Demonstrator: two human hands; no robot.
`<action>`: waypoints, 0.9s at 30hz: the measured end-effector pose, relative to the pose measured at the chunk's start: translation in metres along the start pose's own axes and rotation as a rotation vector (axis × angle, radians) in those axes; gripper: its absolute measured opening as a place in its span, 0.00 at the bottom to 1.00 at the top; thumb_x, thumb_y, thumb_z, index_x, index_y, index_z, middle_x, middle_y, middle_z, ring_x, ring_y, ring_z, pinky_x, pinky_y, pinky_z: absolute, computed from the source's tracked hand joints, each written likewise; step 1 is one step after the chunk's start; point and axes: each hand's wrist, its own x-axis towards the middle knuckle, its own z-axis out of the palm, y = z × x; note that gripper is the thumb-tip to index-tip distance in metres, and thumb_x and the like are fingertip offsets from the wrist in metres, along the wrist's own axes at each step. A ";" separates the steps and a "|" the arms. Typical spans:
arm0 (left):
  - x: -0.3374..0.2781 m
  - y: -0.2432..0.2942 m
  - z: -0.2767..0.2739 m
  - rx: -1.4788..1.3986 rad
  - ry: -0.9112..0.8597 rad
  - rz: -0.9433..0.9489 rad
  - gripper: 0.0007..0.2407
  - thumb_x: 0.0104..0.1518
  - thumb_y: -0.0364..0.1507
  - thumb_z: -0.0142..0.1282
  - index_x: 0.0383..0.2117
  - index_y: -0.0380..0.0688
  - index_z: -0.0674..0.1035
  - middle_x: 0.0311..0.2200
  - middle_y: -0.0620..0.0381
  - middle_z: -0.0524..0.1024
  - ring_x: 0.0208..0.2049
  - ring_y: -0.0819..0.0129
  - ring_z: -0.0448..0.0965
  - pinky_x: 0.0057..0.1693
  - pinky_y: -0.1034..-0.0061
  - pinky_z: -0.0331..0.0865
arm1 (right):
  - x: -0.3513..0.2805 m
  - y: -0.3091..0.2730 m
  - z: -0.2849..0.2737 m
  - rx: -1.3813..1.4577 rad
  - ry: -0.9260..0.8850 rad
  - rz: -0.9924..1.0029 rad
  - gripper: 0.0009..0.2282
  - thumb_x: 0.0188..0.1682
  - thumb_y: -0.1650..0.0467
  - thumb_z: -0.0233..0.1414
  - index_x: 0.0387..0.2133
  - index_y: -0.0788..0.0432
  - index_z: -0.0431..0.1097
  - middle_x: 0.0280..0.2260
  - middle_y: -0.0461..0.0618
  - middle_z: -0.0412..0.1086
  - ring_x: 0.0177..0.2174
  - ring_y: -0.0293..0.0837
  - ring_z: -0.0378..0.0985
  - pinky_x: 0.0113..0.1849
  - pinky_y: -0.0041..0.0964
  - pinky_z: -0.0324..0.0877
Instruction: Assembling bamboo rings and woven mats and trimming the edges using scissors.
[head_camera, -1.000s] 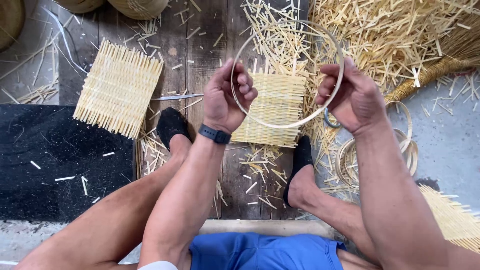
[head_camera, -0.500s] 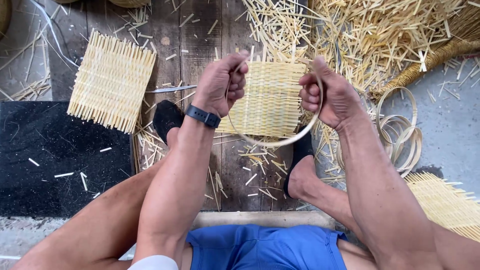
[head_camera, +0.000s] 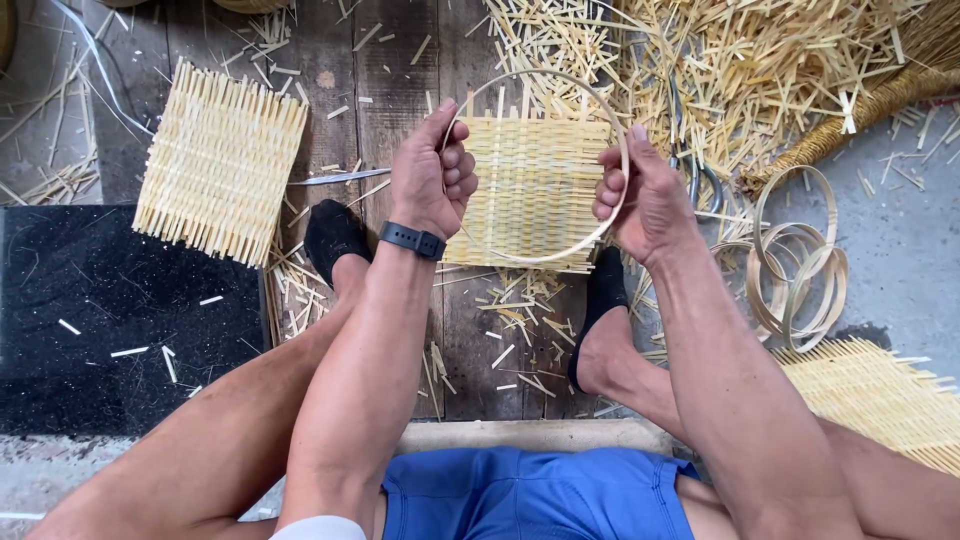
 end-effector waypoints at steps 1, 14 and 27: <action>-0.004 0.000 0.005 0.001 0.003 0.001 0.13 0.60 0.38 0.59 0.20 0.46 0.76 0.11 0.69 0.63 0.11 0.81 0.57 0.18 0.84 0.50 | 0.000 0.000 0.002 0.002 -0.002 0.002 0.19 0.55 0.59 0.55 0.19 0.59 0.70 0.13 0.40 0.57 0.14 0.34 0.59 0.17 0.27 0.58; 0.045 -0.055 -0.098 1.409 0.478 0.564 0.08 0.43 0.27 0.71 0.30 0.44 0.87 0.26 0.49 0.82 0.28 0.60 0.83 0.40 0.70 0.75 | 0.068 0.077 -0.058 -1.189 0.404 -0.344 0.09 0.41 0.75 0.65 0.36 0.60 0.81 0.26 0.49 0.79 0.25 0.37 0.79 0.32 0.31 0.74; 0.047 -0.050 -0.081 1.451 0.628 0.338 0.06 0.44 0.29 0.72 0.27 0.47 0.87 0.26 0.53 0.84 0.29 0.61 0.84 0.42 0.68 0.76 | 0.061 0.073 -0.051 -1.192 0.550 -0.226 0.06 0.41 0.70 0.66 0.32 0.53 0.82 0.26 0.47 0.80 0.24 0.38 0.79 0.32 0.33 0.73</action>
